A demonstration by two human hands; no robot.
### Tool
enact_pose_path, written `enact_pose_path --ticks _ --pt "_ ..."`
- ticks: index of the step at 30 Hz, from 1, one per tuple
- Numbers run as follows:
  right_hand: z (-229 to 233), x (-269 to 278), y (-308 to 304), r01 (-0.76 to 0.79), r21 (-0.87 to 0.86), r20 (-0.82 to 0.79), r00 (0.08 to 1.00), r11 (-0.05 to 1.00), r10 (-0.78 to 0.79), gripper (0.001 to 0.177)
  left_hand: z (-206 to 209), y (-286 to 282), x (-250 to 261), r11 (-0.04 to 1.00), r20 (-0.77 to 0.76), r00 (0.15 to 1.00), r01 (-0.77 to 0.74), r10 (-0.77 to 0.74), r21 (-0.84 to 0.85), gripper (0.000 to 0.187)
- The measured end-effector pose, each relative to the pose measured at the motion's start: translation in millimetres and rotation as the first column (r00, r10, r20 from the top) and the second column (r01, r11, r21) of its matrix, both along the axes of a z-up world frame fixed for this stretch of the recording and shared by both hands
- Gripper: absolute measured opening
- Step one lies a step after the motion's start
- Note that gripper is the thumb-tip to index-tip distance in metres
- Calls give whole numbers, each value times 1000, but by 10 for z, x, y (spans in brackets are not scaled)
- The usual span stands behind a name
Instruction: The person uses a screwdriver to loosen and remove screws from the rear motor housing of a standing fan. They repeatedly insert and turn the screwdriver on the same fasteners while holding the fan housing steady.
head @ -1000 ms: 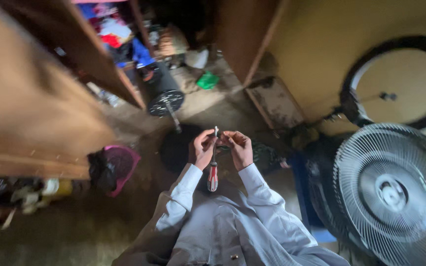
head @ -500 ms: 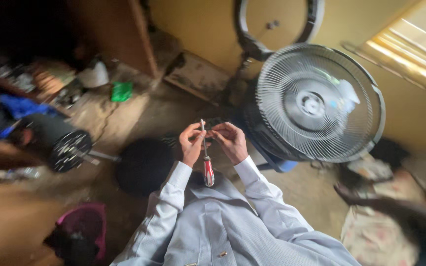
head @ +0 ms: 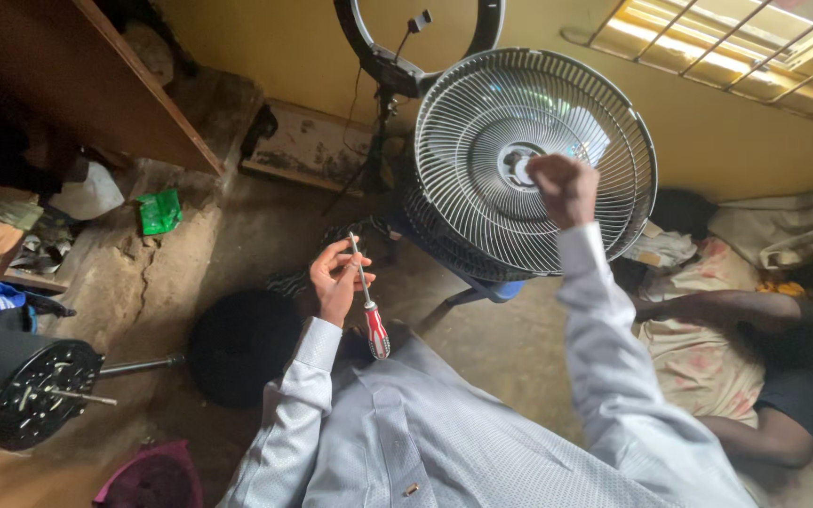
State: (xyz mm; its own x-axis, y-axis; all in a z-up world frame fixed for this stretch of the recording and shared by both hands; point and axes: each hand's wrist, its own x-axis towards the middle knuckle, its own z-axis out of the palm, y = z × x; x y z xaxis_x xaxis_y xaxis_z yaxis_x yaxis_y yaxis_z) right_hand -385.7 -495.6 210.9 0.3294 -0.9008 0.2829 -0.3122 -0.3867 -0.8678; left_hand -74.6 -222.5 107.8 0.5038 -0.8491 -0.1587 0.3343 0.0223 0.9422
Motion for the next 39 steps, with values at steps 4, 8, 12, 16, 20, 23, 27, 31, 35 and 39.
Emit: enact_pose_path --ticks 4,8,12,16,20,23,27,31,35,39 --pt "-443 -193 -735 170 21 -466 873 985 -140 14 -31 -57 10 1000 0 1000 -6 6 17 34" --pt "-980 -228 -1103 139 -53 -699 702 989 -136 10 -60 -51 26 999 12 1000 -18 17 43 34" --pt "-1236 -303 -1167 113 -98 -631 761 989 -149 16 -52 -25 49 998 6 999 -39 39 49 34" --pt "-1228 -314 -1152 85 -134 -655 740 987 -152 15 -42 0 73 997 14 999 -45 44 65 34" --pt "-1151 -272 -1145 179 65 -596 796 982 -106 25 -40 2 76 998 8 1000 -26 26 56 35" --pt "-1123 -249 -1143 282 177 -551 822 943 -142 31 -52 -19 31 998 13 1000 -16 16 56 34" --pt "-1020 -271 -1081 191 94 -574 812 977 -104 33 -63 -26 14 998 27 1000 -9 7 55 35" --pt "-693 -189 -912 135 -7 -592 798 991 -113 35 -81 2 13 999 23 1000 -3 2 51 35" --pt "-2 4 -532 120 -63 -577 805 991 -134 28 -80 49 5 998 0 1000 -22 22 62 35" --pt "751 352 229 -60 -105 -269 963 993 30 26 -32 177 74 993 -37 995 -94 97 77 34"
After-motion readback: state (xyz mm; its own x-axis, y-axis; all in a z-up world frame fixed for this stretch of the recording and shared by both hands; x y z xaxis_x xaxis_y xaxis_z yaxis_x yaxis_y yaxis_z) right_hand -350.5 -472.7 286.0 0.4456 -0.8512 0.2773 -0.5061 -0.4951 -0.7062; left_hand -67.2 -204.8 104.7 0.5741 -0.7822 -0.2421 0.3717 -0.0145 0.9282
